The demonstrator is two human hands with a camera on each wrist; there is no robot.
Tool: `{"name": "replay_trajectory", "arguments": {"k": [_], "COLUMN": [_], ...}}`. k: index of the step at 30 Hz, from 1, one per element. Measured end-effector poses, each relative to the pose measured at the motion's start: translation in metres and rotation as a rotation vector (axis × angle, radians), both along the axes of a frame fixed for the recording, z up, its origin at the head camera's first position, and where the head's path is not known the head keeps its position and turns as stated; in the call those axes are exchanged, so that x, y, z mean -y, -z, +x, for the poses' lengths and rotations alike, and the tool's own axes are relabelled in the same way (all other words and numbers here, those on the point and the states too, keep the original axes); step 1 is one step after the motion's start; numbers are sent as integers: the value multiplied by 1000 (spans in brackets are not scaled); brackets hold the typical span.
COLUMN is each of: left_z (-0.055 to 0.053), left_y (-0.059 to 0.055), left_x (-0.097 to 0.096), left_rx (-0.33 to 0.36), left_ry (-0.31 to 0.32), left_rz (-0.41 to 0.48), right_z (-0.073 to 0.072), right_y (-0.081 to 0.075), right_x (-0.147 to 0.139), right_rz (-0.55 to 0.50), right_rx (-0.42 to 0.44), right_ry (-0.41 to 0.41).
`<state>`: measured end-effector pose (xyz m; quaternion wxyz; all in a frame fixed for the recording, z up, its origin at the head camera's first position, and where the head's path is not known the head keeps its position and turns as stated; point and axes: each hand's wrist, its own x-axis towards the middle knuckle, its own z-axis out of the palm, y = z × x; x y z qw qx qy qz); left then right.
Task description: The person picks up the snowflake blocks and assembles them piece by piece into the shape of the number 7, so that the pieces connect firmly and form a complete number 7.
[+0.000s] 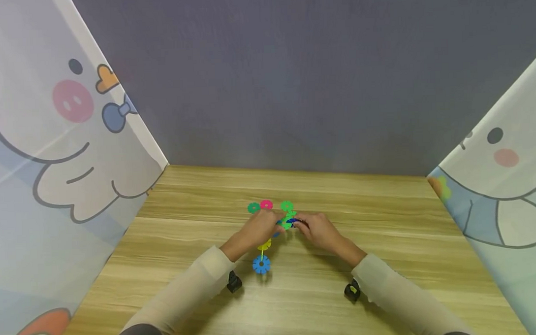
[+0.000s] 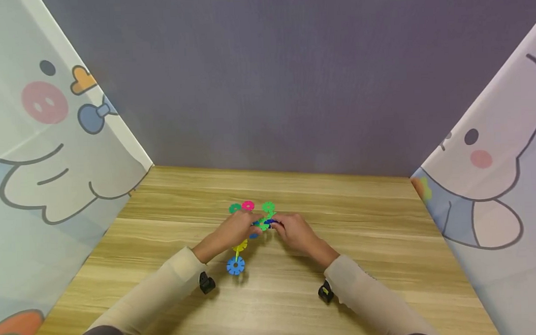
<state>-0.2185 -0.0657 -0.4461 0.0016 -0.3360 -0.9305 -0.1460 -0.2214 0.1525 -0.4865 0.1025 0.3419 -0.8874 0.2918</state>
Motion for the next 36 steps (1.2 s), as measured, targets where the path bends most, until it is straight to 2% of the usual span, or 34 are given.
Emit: {"name": "replay_trajectory", "arguments": {"k": [5,12,15,18,24,33,36], "left_z": [1,0,0,1,3,3,3], "left_y": [0,1,3,2,2,2,0], "left_x": [3,8,12,16,20,22,22], "left_rx": [-7,91,89,81,67,48,48], "left_ry": [9,-34,-52,-63,-65,-62,-57], "left_rz": [2,15,9,-9,-27,-25,-24], "right_z": [1,0,-4,-11,-28,-41,-43], "right_y": [1,-5,-9,-9,-3,2,4], "right_x": [2,1,-1,-5,-11,1,6], "right_rz": [-5,69,89,105,90,161,189], "right_rx": [14,73,133,154,240,308,300], "right_ry": [-3,-5,0,22,125,153,178]}}
